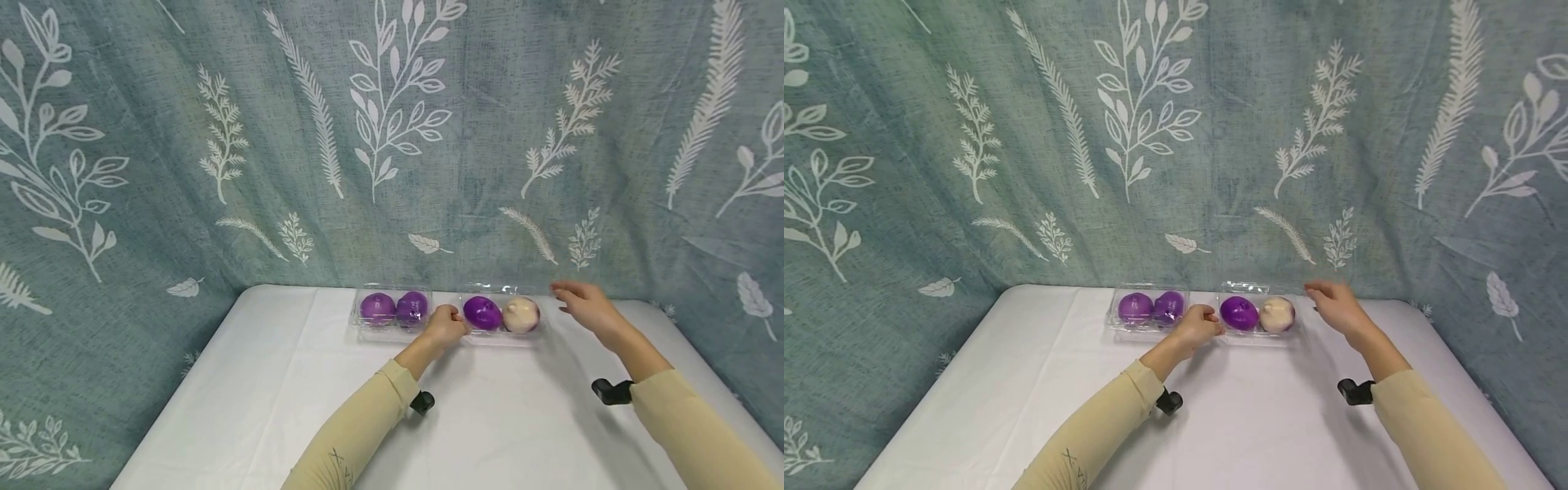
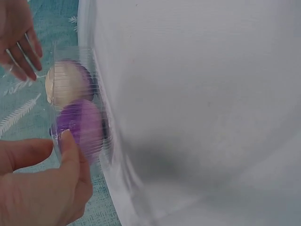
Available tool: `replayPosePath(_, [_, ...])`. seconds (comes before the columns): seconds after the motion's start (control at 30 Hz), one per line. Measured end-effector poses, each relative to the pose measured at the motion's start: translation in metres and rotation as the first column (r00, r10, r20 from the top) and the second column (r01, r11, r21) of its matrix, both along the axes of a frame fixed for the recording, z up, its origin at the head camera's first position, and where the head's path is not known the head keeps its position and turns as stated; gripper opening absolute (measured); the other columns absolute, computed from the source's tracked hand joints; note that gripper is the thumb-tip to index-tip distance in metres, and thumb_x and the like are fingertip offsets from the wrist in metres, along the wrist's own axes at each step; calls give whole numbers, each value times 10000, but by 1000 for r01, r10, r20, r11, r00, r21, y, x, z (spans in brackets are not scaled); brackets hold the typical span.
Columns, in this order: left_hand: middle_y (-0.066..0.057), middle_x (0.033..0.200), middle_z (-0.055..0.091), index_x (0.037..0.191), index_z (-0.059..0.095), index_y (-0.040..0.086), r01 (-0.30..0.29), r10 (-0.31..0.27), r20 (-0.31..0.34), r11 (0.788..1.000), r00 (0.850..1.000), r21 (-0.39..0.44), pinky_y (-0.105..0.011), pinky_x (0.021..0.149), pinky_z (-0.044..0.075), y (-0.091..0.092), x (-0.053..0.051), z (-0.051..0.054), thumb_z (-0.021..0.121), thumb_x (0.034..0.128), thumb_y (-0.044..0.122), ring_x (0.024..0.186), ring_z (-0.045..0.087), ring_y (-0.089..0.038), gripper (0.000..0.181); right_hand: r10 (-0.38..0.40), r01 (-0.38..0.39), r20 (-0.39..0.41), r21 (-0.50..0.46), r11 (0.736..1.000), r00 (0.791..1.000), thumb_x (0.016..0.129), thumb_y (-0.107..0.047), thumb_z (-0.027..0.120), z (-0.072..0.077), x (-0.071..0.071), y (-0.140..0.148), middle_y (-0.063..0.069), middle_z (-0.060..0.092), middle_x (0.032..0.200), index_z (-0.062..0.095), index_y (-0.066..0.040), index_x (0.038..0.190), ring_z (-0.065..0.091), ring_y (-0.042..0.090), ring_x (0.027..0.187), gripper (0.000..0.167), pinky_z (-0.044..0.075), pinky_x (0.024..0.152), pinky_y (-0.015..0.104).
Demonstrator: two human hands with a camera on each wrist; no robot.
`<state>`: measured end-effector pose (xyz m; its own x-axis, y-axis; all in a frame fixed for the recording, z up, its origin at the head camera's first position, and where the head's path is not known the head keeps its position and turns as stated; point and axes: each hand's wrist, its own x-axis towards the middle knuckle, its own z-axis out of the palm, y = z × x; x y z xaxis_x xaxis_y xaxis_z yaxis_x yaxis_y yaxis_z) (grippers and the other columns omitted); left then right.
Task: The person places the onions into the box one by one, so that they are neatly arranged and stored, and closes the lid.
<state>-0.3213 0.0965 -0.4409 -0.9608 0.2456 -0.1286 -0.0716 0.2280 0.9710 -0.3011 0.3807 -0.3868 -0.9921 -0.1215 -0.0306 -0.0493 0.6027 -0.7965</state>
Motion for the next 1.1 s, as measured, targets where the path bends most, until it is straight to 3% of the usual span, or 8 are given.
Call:
replayPosePath(0.13, [-102,1031,609,1508,330,-132,39,-38,50,999,998,-11,-380,980,577,-1,3,1,690,958,66,998,698,-272,687,38,-38,14,20,999,999,1124,-196,337,-9,7,0,417,307,1526,252,179,1521,368,550,1386,553,447,1102,609])
replayPosePath(0.23, [-162,1114,621,1557,228,-105,81,-83,83,996,993,25,-425,1003,568,-3,6,0,712,983,239,1061,691,-343,825,47,-49,33,39,998,998,1113,-180,374,-18,10,-1,428,345,1487,239,198,1510,423,549,1342,564,486,1072,591])
replayPosePath(0.4, [-255,1281,585,1575,211,-55,77,-84,83,993,993,90,-414,936,604,-4,9,-5,605,1036,418,1073,683,-381,818,38,-44,88,65,997,995,1093,-152,426,-31,12,-1,410,457,1383,261,218,1484,505,529,1267,563,553,998,547])
replayPosePath(0.53, [-271,1265,591,1565,237,-44,65,-78,80,986,994,156,-383,853,634,0,8,-10,490,1094,235,957,703,-339,603,32,-36,121,32,999,992,1076,-106,443,-36,14,1,382,583,1276,291,242,1450,610,459,1165,532,594,934,491])
replayPosePath(0.7, [-291,1145,623,1548,256,-55,38,-56,84,977,995,209,-337,772,647,4,7,-12,430,1031,-44,730,637,-199,546,28,-21,134,-59,998,991,1068,-55,450,-38,15,0,289,697,1095,289,267,1428,708,276,967,509,625,846,386])
replayPosePath(0.93, [-99,838,571,1518,297,-75,-8,-3,57,981,998,195,-303,681,633,4,8,-13,417,945,-155,650,570,-156,590,19,-12,120,-59,998,993,1044,-38,490,-39,13,-4,192,721,998,333,260,1410,690,196,862,498,631,788,360])
replayPosePath(1.03, [-111,851,574,1518,304,-77,-28,17,57,980,998,195,-320,688,633,4,8,-12,425,921,-174,650,558,-154,617,23,-18,112,-48,999,993,1028,-34,500,-38,11,-6,186,728,977,343,266,1399,692,198,847,503,632,779,366])
replayPosePath(1.1, [-169,964,624,1537,285,-73,-30,17,73,982,997,188,-355,748,641,3,8,-10,447,960,-139,680,595,-177,603,31,-25,129,-51,998,991,1036,-41,495,-36,10,-6,214,725,1013,325,268,1408,703,220,882,513,633,807,379])
